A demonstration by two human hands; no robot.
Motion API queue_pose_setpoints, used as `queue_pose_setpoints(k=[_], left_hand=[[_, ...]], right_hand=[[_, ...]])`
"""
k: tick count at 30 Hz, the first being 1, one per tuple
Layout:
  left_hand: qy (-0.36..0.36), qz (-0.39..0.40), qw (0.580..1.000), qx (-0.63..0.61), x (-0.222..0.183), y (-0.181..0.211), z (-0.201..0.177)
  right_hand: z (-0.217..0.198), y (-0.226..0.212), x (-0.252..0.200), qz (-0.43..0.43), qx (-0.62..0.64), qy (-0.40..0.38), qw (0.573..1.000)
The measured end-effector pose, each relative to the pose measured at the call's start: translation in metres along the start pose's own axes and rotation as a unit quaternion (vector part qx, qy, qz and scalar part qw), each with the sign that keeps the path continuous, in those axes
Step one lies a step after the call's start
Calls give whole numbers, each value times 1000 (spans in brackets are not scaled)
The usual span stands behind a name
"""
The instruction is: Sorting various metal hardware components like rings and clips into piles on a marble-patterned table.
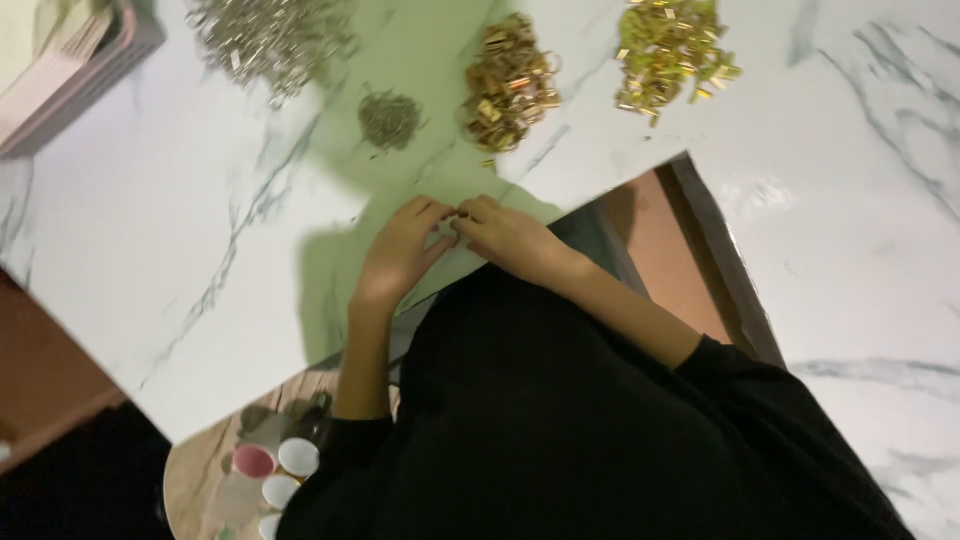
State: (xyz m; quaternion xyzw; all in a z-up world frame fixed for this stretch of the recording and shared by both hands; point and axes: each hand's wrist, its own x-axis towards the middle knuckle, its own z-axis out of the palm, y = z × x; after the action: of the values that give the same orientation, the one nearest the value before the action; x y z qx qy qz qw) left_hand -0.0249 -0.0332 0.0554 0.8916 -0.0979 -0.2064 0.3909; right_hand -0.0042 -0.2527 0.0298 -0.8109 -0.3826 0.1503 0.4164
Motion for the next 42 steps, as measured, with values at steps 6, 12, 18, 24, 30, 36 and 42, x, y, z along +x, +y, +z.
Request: queue_pose_setpoints(k=[6, 12, 18, 24, 30, 36, 42], left_hand=[[116, 3, 993, -8, -28, -2, 23], [130, 1, 991, 9, -12, 6, 47], [123, 81, 989, 33, 37, 7, 87], [121, 189, 973, 64, 102, 25, 135], [107, 202, 972, 52, 169, 64, 155], [125, 226, 966, 11, 176, 89, 149], [179, 176, 968, 23, 112, 49, 107]], right_hand=[[27, 10, 7, -52, -40, -20, 998], [29, 30, -9, -58, -90, 7, 994], [-14, 46, -41, -15, -112, 81, 990], [-60, 57, -71, 89, -167, 186, 964], [-96, 84, -79, 134, -207, 289, 925], [-108, 84, -75, 149, -210, 331, 908], [-81, 53, -54, 73, -88, 238, 964]])
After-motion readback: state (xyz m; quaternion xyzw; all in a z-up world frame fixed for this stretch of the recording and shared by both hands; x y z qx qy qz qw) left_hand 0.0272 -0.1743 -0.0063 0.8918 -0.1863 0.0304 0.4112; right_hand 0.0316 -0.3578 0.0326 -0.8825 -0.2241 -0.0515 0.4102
